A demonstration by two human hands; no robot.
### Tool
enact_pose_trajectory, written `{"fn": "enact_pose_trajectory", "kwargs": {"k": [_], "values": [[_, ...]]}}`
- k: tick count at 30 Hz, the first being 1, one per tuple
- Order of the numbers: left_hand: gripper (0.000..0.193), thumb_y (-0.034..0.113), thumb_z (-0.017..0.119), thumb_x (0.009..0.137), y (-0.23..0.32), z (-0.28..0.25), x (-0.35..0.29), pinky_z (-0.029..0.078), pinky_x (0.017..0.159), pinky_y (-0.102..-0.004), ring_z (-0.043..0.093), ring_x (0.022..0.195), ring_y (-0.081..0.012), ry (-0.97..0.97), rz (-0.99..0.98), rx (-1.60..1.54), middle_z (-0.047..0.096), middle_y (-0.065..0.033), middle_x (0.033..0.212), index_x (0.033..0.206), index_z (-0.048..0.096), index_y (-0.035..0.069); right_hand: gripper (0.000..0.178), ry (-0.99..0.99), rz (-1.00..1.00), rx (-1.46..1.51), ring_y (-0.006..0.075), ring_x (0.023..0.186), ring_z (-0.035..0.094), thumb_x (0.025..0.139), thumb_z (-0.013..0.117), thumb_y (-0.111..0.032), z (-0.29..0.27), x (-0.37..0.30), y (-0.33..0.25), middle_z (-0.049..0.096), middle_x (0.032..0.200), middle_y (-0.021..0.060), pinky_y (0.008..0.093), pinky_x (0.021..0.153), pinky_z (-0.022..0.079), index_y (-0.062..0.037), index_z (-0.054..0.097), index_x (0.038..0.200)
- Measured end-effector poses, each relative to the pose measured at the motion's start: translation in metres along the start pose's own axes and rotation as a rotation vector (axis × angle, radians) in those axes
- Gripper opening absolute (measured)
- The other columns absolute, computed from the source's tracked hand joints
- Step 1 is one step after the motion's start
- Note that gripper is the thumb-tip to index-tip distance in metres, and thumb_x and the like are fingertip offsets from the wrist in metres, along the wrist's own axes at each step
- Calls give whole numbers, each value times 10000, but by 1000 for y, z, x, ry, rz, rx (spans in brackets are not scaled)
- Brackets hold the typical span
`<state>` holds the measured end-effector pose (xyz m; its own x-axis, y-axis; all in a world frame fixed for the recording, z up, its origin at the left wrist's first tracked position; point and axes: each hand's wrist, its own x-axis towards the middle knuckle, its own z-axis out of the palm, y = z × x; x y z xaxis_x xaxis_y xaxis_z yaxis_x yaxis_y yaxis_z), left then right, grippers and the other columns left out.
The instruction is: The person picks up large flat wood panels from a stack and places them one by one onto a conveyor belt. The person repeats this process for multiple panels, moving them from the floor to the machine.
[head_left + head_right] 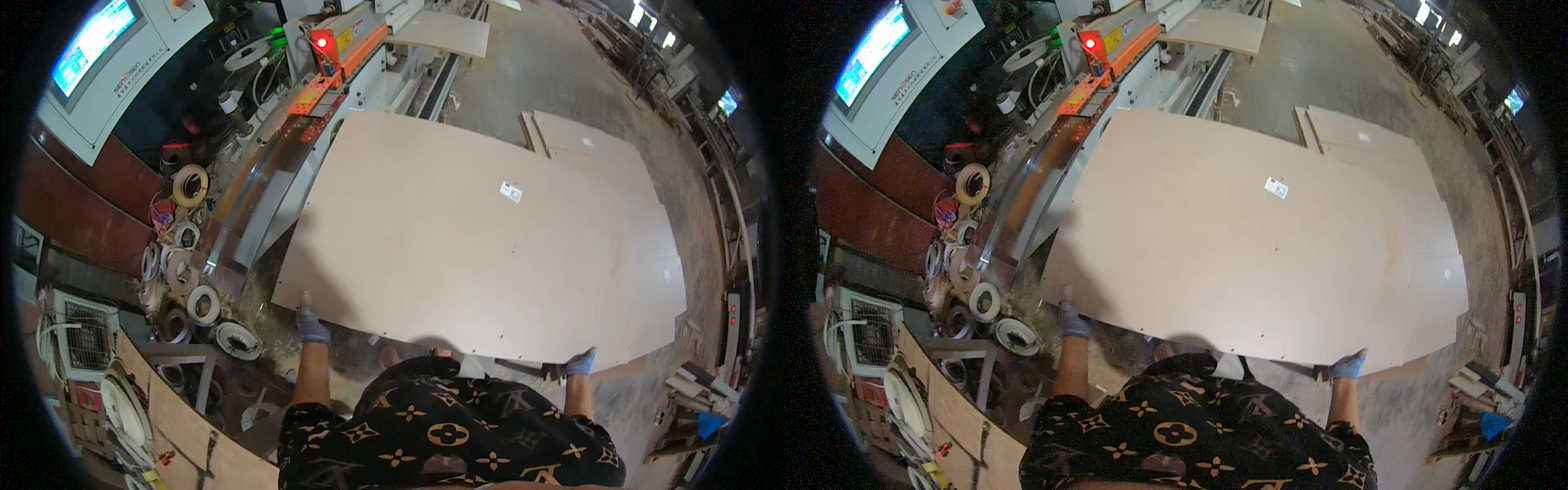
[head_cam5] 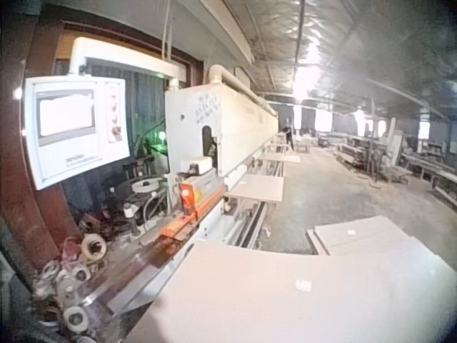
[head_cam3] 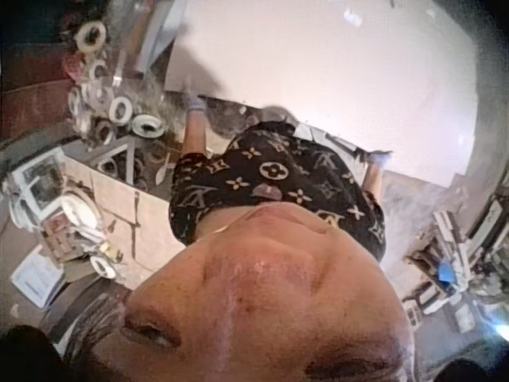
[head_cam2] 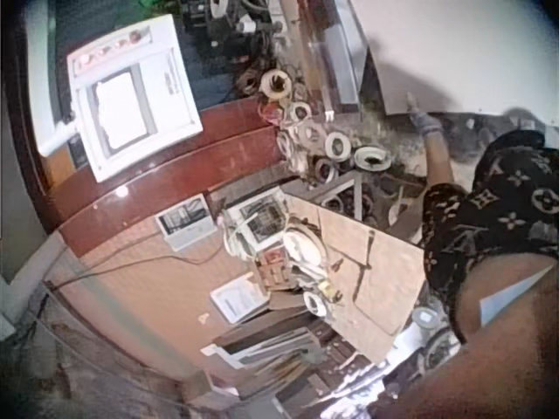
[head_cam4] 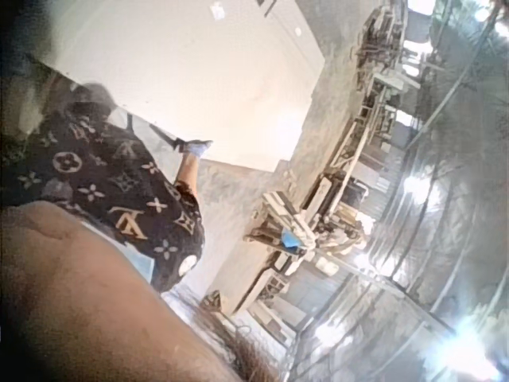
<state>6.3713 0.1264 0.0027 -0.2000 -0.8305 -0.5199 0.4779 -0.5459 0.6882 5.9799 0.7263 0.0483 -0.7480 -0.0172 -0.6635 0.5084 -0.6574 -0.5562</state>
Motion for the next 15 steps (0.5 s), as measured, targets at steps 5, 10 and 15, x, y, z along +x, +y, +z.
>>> {"fn": "enact_pose_trajectory", "kwargs": {"k": [5,10,15], "values": [[665,432,645,858,40,7,51,456,965,-481,511,1164,-327,44,70,-41,502,-135,1338,1364,445,49,784,-87,100,43,374,1372,294,905,297,-685,31,-17,42,307,1514,120,601,1100,233,-137,294,1464],[692,446,670,835,55,0,80,460,944,-484,520,1153,-325,-9,11,-130,512,-134,1331,1363,451,55,733,-172,321,-50,367,1317,384,912,320,-671,50,-55,97,397,1462,98,591,1087,286,-158,355,1435],[657,390,703,826,39,13,91,479,924,-446,570,1078,-304,210,190,187,548,-116,1291,1340,480,48,563,-236,487,-103,312,1214,502,863,648,-437,72,-89,152,528,1336,80,523,1008,417,-140,481,1310]]}}
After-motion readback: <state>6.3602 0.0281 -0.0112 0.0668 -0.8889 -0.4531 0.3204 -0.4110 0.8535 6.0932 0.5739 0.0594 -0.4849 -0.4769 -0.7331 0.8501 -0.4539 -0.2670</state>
